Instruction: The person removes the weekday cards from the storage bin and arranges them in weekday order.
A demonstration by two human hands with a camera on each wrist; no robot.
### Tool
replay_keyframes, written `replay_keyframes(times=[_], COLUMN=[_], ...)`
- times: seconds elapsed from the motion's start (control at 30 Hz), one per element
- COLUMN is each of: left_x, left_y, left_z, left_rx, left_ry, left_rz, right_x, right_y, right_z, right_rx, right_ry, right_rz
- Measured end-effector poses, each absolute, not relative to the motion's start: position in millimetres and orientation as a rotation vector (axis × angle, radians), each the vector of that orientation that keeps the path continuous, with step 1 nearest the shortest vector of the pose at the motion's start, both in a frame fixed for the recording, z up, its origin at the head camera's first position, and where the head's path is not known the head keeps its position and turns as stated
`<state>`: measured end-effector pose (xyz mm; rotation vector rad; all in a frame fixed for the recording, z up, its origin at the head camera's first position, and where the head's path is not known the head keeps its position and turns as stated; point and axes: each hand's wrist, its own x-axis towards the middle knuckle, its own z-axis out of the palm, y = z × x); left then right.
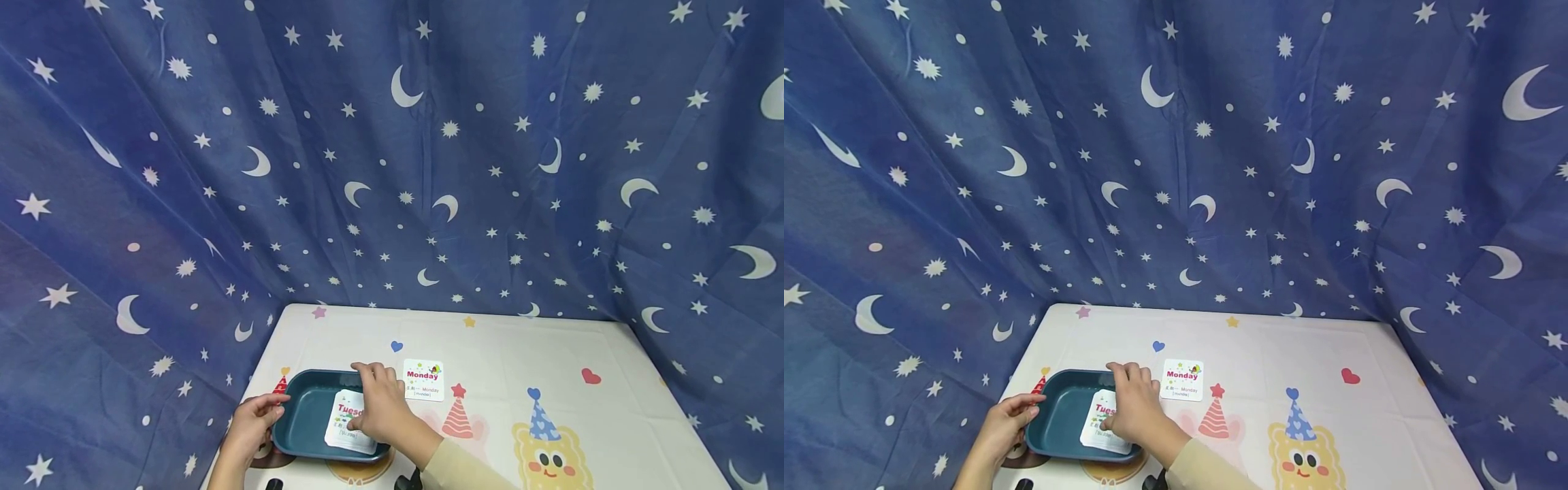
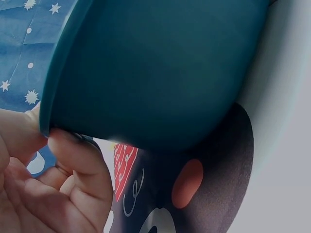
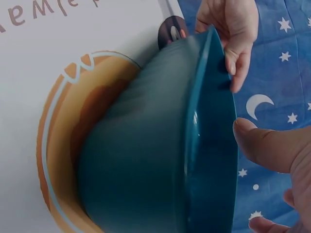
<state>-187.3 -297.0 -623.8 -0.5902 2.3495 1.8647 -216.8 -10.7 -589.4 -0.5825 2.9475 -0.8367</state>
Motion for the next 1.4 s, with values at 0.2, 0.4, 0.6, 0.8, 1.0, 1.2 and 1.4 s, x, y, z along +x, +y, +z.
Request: replay_keyframes(times=[0.2, 0.4, 0.6, 0.8, 1.0, 1.2, 1.4], left_x=[-187.2, -187.2, -186.8, -186.4, -186.7, -186.8, -186.7], left_y=[-297.2, -298.0, -297.2, -296.8, -296.0, -296.2, -297.4], left_z=[-623.7, -624.0, -624.1, -623.6, -623.1, -624.5, -626.6], left_rx=[-0.581, -0.601, -0.607, -0.616, -0.617, -0.622, -0.605], left_ry=[2.358, 2.361, 2.359, 2.354, 2.344, 2.338, 2.342], left_rz=[1.859, 1.841, 1.851, 1.851, 1.86, 1.876, 1.884], right_x=[-211.9, -208.6, -208.6, -210.4, -210.0, -209.6, -211.0], right_y=[-16.7, -21.1, -21.9, -22.8, -25.1, -27.7, -29.4], right_z=[-591.2, -593.2, -598.2, -605.7, -606.0, -607.2, -610.4], right_rx=[-0.641, -0.645, -0.638, -0.641, -0.647, -0.64, -0.638], right_ry=[2.928, 2.91, 2.915, 2.913, 2.918, 2.942, 2.94], right_rz=[-0.77, -0.702, -0.655, -0.592, -0.534, -0.436, -0.366])
